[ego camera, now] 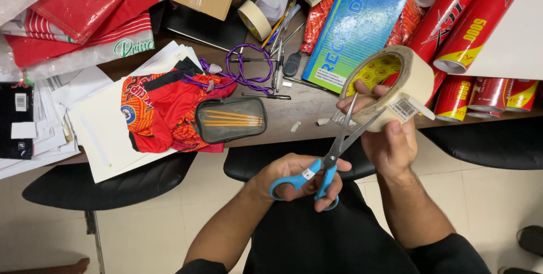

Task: The person sits on the floor at a low table, handling a pencil case and a roll of tape. They use scissors to cut a piece of tape from the roll and then place the tape and scissors on the table.

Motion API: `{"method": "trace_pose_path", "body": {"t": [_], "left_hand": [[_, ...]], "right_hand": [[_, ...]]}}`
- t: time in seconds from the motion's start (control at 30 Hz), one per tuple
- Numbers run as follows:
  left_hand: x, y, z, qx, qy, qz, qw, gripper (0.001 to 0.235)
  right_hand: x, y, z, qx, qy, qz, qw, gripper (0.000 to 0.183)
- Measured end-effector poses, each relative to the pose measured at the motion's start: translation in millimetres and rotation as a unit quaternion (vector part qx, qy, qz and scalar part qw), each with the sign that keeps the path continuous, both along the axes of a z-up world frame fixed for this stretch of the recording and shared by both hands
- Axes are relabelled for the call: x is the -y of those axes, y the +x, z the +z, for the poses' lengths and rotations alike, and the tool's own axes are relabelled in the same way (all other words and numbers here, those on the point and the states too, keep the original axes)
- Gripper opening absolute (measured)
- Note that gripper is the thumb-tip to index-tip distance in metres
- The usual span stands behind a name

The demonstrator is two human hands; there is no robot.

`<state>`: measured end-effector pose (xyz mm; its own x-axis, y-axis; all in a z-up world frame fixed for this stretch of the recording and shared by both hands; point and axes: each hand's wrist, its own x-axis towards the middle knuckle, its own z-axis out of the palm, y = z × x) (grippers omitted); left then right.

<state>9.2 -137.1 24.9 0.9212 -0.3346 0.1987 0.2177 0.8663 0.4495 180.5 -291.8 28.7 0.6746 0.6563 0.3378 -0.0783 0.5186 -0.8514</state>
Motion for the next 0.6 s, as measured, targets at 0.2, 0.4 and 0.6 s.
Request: {"method": "trace_pose_path", "body": {"t": [0.2, 0.4, 0.6], "left_hand": [[4.0, 1.1, 0.9, 0.008, -0.002, 0.002, 1.0, 0.105], [3.3, 6.3, 1.8, 0.023, 0.012, 0.006, 1.0, 0.102], [2.7, 9.7, -4.4, 0.034, 0.052, 0.016, 0.998, 0.097]], "right_hand": [[2.7, 5.2, -3.8, 0.018, 0.003, -0.01, 1.0, 0.056], [4.1, 6.3, -4.0, 0.037, -0.002, -0.015, 0.999, 0.056], [5.4, 5.7, -0.4, 0.043, 0.001, -0.005, 0.999, 0.055]]}}
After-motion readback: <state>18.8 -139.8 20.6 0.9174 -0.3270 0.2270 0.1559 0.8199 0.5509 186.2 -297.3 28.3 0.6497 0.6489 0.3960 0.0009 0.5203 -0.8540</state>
